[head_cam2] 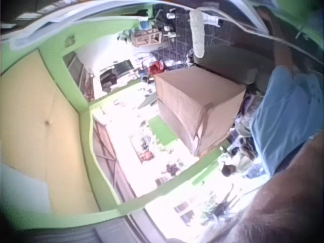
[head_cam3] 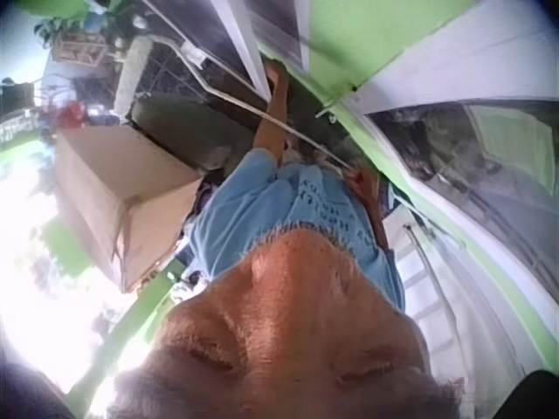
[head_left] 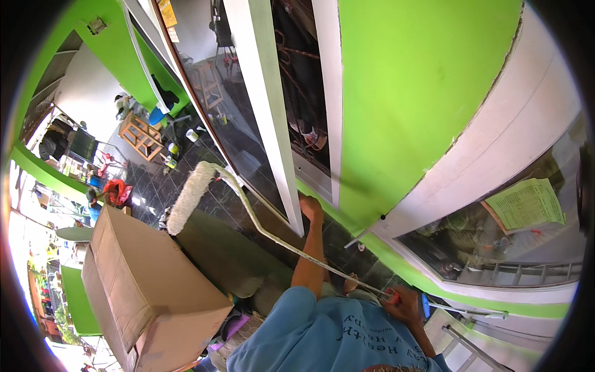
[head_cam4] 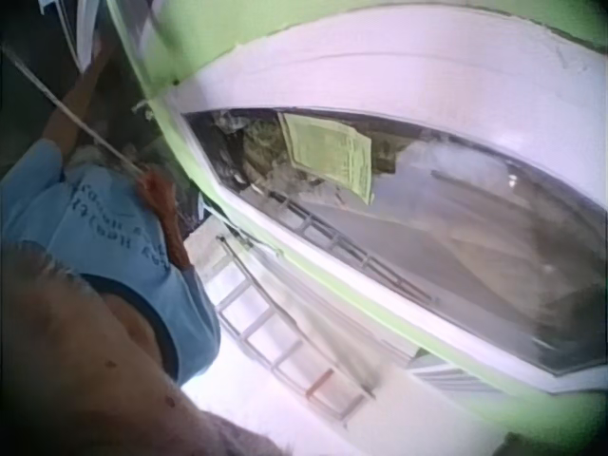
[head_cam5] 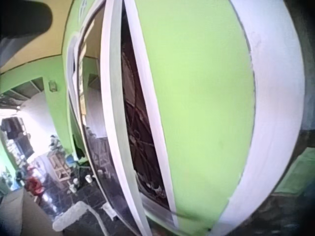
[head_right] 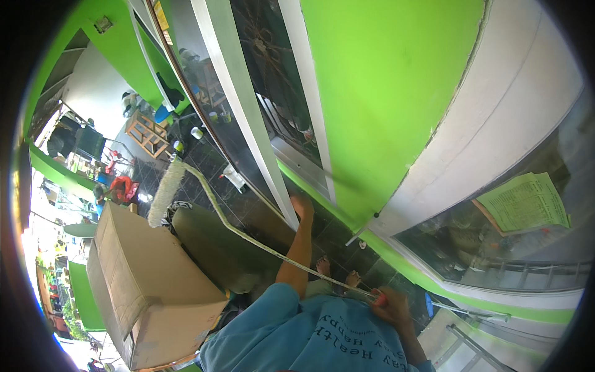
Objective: The person uses a paint roller to apply white paint to a green wall and white door frame. They repeatedly load the roller from a paint tray on the floor and roll paint onto the wall and trim, working around a doorway.
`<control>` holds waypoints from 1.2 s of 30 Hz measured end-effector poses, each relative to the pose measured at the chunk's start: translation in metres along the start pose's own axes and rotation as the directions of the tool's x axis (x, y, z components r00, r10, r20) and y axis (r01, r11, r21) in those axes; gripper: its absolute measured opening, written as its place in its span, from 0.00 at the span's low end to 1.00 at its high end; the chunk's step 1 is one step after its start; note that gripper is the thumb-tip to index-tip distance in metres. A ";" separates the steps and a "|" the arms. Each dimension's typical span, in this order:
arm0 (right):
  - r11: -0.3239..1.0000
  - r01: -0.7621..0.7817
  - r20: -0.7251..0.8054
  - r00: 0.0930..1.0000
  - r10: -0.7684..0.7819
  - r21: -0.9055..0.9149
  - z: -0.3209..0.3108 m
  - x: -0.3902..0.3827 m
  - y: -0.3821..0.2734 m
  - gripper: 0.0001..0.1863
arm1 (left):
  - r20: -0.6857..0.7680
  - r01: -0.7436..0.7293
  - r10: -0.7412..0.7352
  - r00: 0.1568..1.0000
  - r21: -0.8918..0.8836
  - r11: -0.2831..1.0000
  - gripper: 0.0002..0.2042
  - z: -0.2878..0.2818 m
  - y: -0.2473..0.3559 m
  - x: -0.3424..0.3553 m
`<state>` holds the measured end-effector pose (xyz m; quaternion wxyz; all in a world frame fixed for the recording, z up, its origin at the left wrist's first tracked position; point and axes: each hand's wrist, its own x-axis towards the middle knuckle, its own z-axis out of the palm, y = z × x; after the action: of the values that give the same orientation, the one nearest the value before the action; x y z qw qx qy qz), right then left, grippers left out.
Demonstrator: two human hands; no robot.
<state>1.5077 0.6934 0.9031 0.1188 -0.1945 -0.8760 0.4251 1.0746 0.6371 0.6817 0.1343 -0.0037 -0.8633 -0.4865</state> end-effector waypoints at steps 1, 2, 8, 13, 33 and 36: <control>1.000 -0.008 0.046 0.999 0.009 -0.023 -0.002 0.004 -0.004 0.19 | 0.010 0.005 -0.005 1.000 0.029 1.000 0.26 0.014 -0.028 0.012; 0.999 0.007 0.104 0.995 -0.003 -0.039 -0.003 0.009 -0.011 0.19 | -0.005 0.012 -0.012 1.000 0.065 0.998 0.25 0.021 -0.065 0.033; 0.998 -0.053 0.069 0.996 0.054 -0.023 -0.003 0.014 -0.016 0.19 | -0.139 -0.038 0.040 0.989 0.017 0.999 0.15 0.058 0.005 0.004; 0.998 -0.026 0.092 0.995 0.031 -0.054 -0.001 0.024 -0.022 0.20 | -0.164 -0.042 0.051 0.985 0.058 0.997 0.11 0.071 -0.016 0.019; 0.999 -0.007 0.061 0.998 0.011 -0.052 0.004 0.031 -0.008 0.21 | 0.111 0.114 -0.128 0.986 0.125 0.986 0.14 0.074 0.045 0.019; 0.997 -0.045 0.087 0.995 0.050 -0.059 0.003 0.032 -0.007 0.21 | 0.136 0.106 -0.123 0.983 0.121 0.987 0.12 0.076 0.045 0.019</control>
<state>1.4763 0.7013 0.9076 0.0644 -0.1995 -0.8872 0.4110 1.0446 0.7227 0.6868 0.0440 0.0188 -0.8956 -0.4424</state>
